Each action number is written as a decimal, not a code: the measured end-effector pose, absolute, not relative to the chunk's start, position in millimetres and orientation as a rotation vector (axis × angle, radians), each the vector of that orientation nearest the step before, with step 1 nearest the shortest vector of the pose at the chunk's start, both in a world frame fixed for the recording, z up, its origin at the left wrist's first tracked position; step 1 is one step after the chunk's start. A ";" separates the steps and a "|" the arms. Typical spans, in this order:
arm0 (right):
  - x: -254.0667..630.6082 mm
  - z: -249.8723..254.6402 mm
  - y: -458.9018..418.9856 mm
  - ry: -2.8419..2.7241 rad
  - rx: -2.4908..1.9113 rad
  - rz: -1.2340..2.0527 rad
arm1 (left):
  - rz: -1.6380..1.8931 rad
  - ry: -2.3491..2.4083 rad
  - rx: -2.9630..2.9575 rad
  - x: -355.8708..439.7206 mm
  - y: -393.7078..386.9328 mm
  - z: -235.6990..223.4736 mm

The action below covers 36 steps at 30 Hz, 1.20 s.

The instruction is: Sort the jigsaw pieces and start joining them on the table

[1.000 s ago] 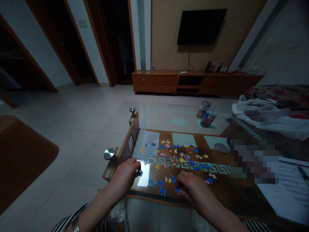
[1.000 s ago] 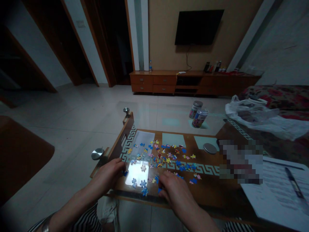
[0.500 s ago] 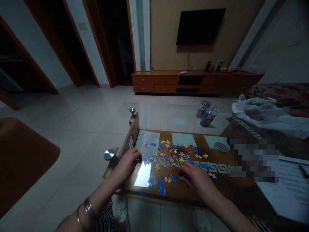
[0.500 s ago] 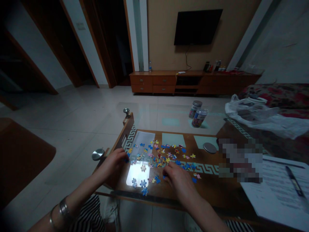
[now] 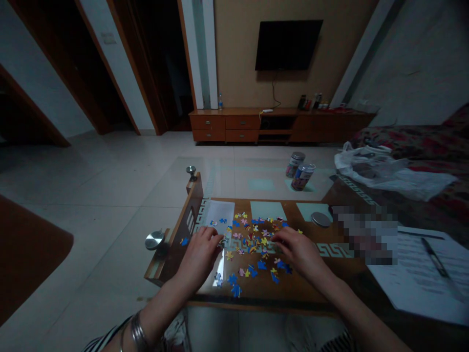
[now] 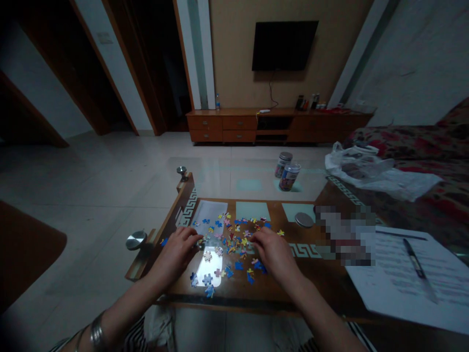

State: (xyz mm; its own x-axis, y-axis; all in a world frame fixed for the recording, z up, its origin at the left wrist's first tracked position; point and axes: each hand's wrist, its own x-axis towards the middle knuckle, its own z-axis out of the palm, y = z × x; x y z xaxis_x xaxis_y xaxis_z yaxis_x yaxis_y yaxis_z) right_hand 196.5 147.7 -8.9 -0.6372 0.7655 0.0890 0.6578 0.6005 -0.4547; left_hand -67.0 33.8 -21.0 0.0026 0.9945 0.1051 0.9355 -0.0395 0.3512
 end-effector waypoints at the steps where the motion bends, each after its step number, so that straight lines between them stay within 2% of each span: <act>1: 193.5 -9.6 145.6 -2.575 -1.155 0.530 | 0.460 2.059 2.095 -62.5 34.7 -21.6; 7: 161.0 -11.6 122.1 -2.681 -0.981 0.372 | 0.313 2.173 2.102 -64.2 35.3 -23.8; 12: 143.3 -10.4 109.0 -2.717 -1.018 0.310 | 0.254 2.253 2.089 -69.3 35.7 -22.5; 27: 144.1 -11.4 109.0 -2.685 -1.023 0.444 | 0.272 2.335 2.099 -57.3 52.0 -16.9; 36: 212.7 -8.8 191.2 -2.348 -1.439 0.357 | 0.399 2.208 2.199 -2.8 90.9 -19.6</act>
State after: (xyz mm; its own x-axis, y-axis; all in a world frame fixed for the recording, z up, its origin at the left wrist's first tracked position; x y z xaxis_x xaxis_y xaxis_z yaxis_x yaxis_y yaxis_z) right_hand 212.7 191.2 -8.8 -0.4148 0.8934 0.1726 0.8015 0.4486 -0.3954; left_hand -2.8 90.9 -19.6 -0.0202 0.9839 0.1776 0.9838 -0.0121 0.1789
